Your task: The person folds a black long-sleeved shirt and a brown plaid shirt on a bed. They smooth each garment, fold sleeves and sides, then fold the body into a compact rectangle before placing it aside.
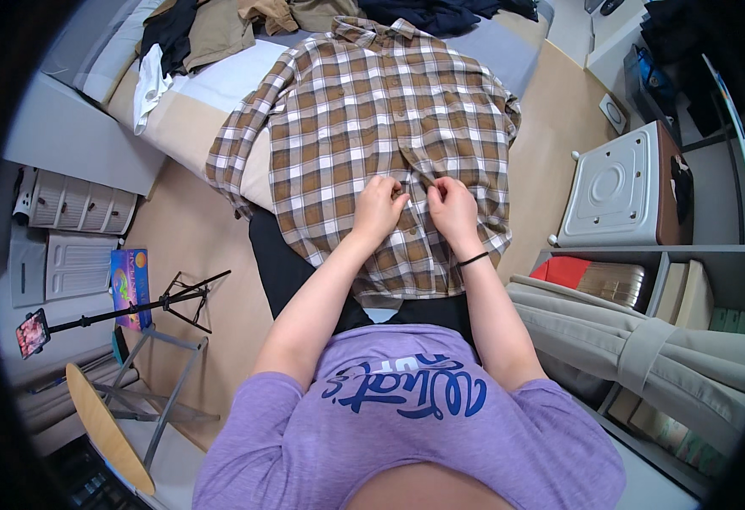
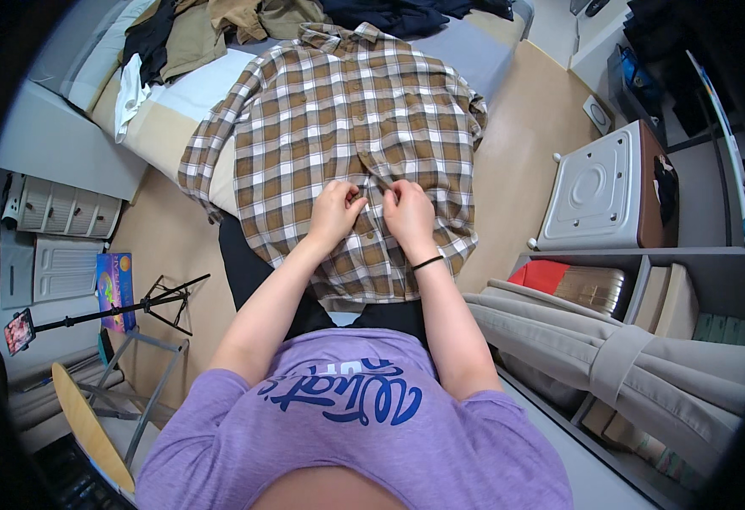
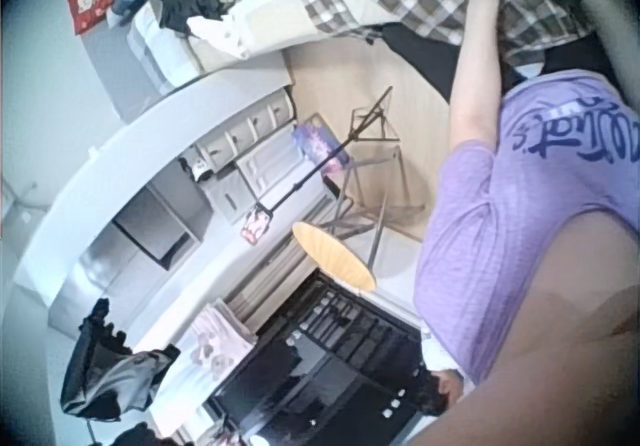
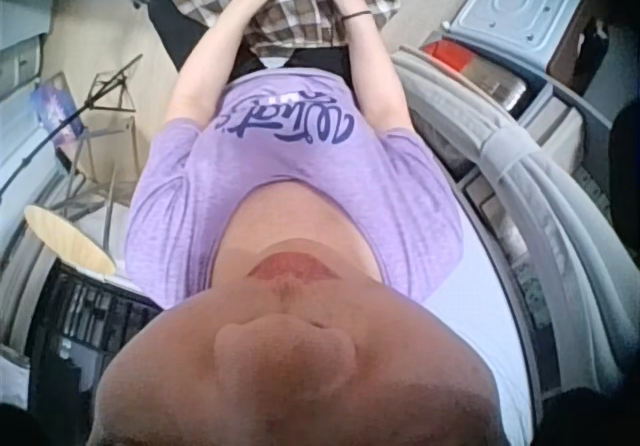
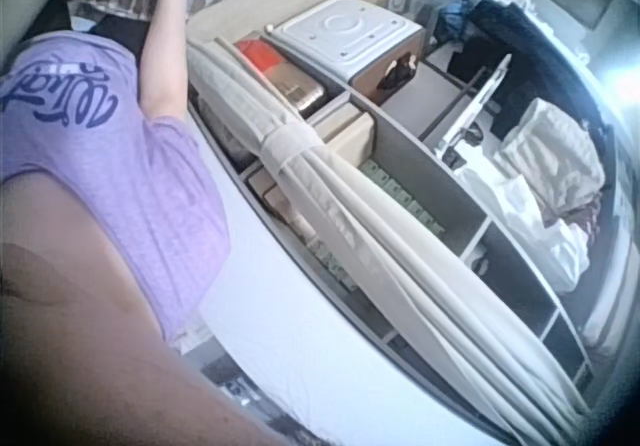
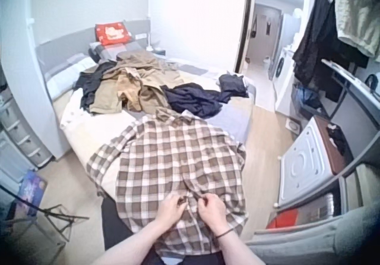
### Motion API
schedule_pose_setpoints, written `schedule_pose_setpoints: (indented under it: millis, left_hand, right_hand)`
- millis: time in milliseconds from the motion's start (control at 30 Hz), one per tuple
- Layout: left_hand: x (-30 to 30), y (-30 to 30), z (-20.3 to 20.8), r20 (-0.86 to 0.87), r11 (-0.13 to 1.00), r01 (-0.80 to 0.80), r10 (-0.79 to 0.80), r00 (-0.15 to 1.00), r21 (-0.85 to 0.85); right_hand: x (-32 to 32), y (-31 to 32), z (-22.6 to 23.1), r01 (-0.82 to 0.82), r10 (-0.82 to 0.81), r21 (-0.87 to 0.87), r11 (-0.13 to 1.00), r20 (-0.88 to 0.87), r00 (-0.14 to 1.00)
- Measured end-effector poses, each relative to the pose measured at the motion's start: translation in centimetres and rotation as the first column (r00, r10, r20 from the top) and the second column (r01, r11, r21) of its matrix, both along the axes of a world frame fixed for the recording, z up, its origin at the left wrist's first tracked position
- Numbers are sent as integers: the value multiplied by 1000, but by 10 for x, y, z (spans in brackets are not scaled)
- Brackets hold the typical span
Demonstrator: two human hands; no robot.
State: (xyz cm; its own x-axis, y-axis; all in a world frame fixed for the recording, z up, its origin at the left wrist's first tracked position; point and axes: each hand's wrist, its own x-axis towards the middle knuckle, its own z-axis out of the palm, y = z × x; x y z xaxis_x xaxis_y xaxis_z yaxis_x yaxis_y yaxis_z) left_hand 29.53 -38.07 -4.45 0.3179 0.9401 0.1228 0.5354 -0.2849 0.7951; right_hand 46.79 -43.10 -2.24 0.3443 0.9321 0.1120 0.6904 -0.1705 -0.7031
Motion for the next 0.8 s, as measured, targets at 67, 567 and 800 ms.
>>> schedule_pose_setpoints:
  millis: [67, 567, 800]
  left_hand:
    - [2, 1, 0, -46, 1000, 2, -1, 999, 30]
    - [0, 7, 1, -66, 998, 59, -60, 996, -15]
    - [-1, 9, 3, 70, 976, 55, -41, 997, -213]
  right_hand:
    - [-4, -1, 4, -79, 75, 22, 997, 151, 986]
    - [-17, 6, -16, 5, -8, -23, 1000, -155, 988]
    - [-24, 3, -18, 29, -21, 23, 999, -262, 965]
